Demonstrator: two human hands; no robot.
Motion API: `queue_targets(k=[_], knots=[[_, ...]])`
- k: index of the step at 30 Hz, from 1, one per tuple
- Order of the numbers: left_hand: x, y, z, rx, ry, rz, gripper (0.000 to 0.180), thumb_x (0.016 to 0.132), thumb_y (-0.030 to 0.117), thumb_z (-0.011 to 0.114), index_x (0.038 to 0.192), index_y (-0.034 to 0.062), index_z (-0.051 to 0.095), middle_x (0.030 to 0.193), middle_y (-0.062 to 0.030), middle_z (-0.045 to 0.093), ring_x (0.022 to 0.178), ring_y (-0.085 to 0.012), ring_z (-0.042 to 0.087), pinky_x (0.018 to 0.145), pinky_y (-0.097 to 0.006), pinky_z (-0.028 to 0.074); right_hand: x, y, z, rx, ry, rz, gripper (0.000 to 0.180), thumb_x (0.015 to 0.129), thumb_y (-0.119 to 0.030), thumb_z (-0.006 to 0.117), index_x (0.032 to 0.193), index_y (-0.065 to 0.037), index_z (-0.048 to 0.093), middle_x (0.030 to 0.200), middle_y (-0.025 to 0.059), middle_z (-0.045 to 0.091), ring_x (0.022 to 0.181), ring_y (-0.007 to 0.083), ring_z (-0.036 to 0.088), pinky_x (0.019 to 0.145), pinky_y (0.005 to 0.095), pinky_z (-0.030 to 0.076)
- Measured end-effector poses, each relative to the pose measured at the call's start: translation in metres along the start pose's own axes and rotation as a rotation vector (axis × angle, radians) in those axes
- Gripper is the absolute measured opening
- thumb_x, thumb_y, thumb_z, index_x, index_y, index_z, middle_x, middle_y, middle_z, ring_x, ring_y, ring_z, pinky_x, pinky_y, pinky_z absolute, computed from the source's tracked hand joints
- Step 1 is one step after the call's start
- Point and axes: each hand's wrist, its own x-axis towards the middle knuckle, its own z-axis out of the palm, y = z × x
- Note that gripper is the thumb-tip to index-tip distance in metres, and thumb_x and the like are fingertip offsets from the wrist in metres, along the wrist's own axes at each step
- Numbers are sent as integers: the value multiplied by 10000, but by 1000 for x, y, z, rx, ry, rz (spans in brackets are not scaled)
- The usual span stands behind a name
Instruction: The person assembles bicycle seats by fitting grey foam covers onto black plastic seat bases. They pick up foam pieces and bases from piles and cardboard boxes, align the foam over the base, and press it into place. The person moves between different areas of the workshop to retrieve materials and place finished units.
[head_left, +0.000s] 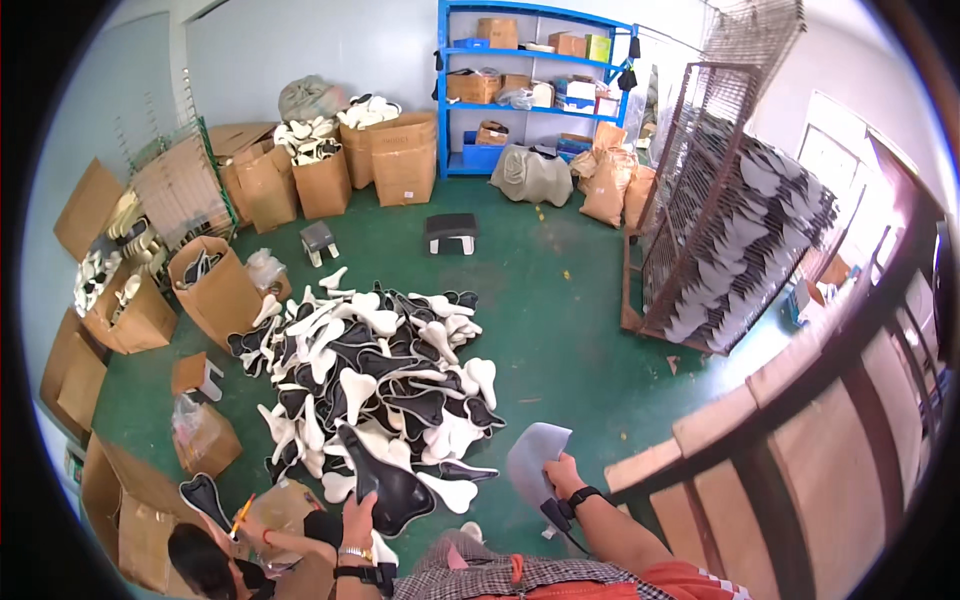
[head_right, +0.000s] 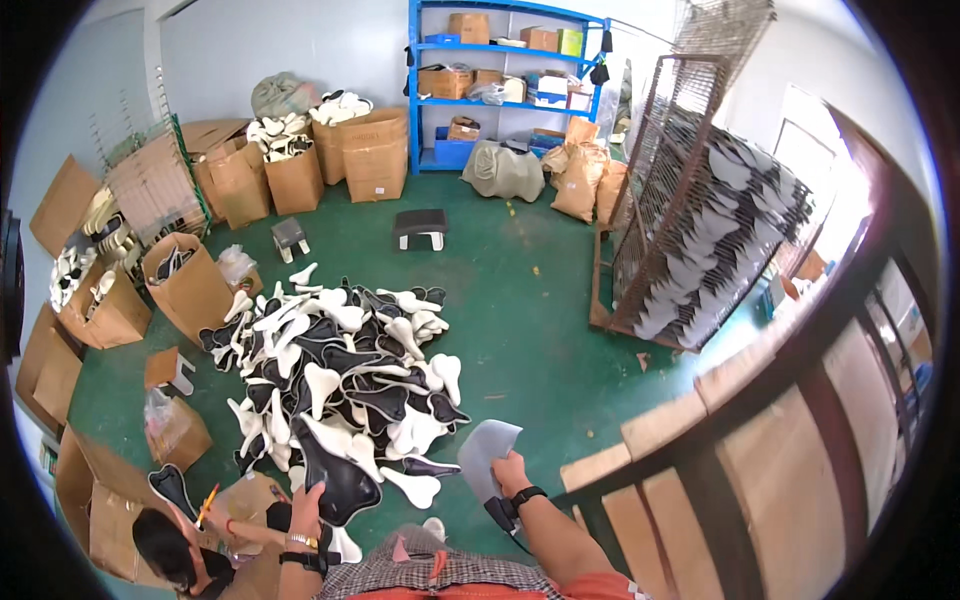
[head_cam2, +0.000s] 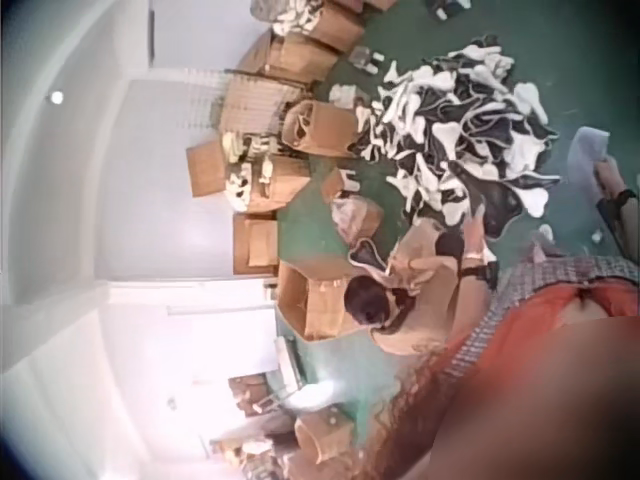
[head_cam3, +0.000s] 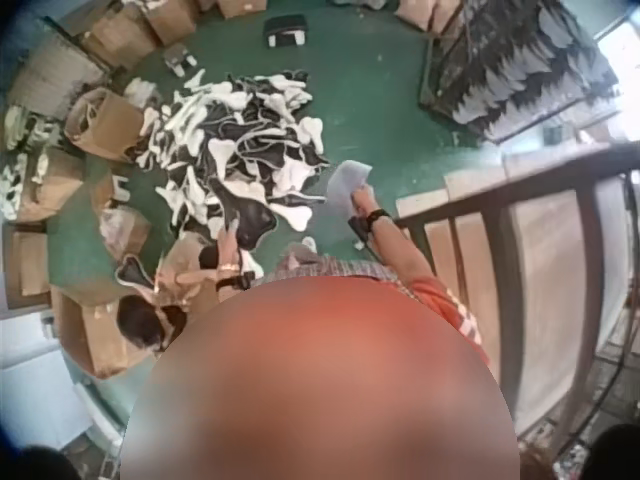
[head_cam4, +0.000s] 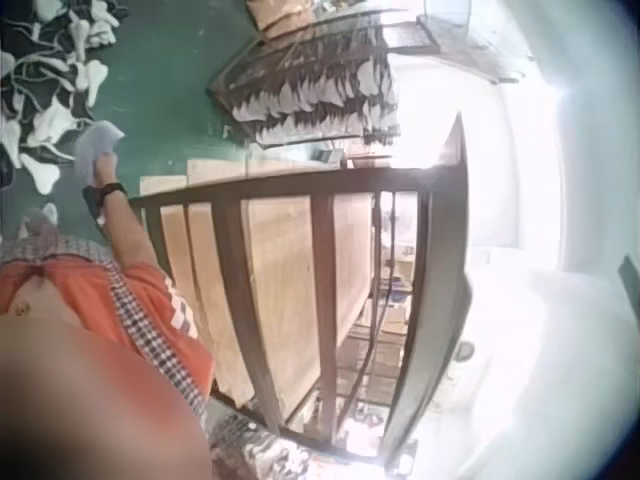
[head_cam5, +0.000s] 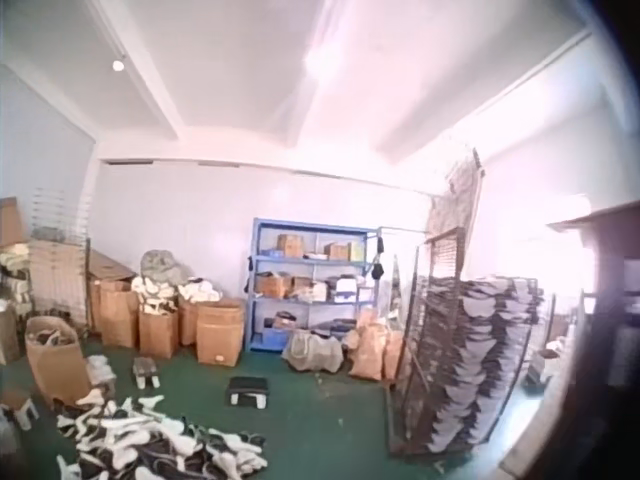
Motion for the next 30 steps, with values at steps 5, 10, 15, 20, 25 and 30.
queue_targets(k=[5,10,15,20,25,30], knots=[[124,74,142,108,-199,-48,353,782,118,583,1096,-42,575,979,-82,636,864,-163,596,793,-293,469,123,-38,-12,62,150,22,290,724,51,496,978,12,631,868,98,647,755,221,619,652,352,494],[261,85,268,85,-309,-105,350,726,47,599,1066,-33,581,948,-75,640,817,-157,598,773,-278,473,256,-53,-32,169,260,126,303,716,69,492,982,-2,616,869,100,638,782,253,624,666,387,503],[419,46,354,175,-220,-195,461,633,-25,683,1079,-42,567,953,-101,648,800,-195,624,733,-307,504,412,-90,-101,-796,157,6,276,716,-10,503,955,-60,632,858,94,631,807,265,629,670,407,498],[519,30,423,37,143,-409,455,757,260,717,1030,-77,578,921,-101,634,771,-211,602,717,-334,485,520,-213,-125,-394,172,-10,299,694,-7,551,990,3,594,865,108,627,791,263,606,707,388,478],[611,29,456,-198,322,-406,595,847,455,578,1101,-84,566,1021,-151,634,851,-240,634,759,-370,496,631,-347,-100,55,263,16,329,682,43,548,1010,44,576,889,103,623,798,244,588,720,375,464],[740,-3,461,-75,633,-362,436,873,379,576,962,-46,607,867,-124,643,698,-241,623,587,-387,494,758,-317,-85,-50,225,0,313,703,-5,547,1009,35,598,908,144,649,815,281,611,747,395,476]])
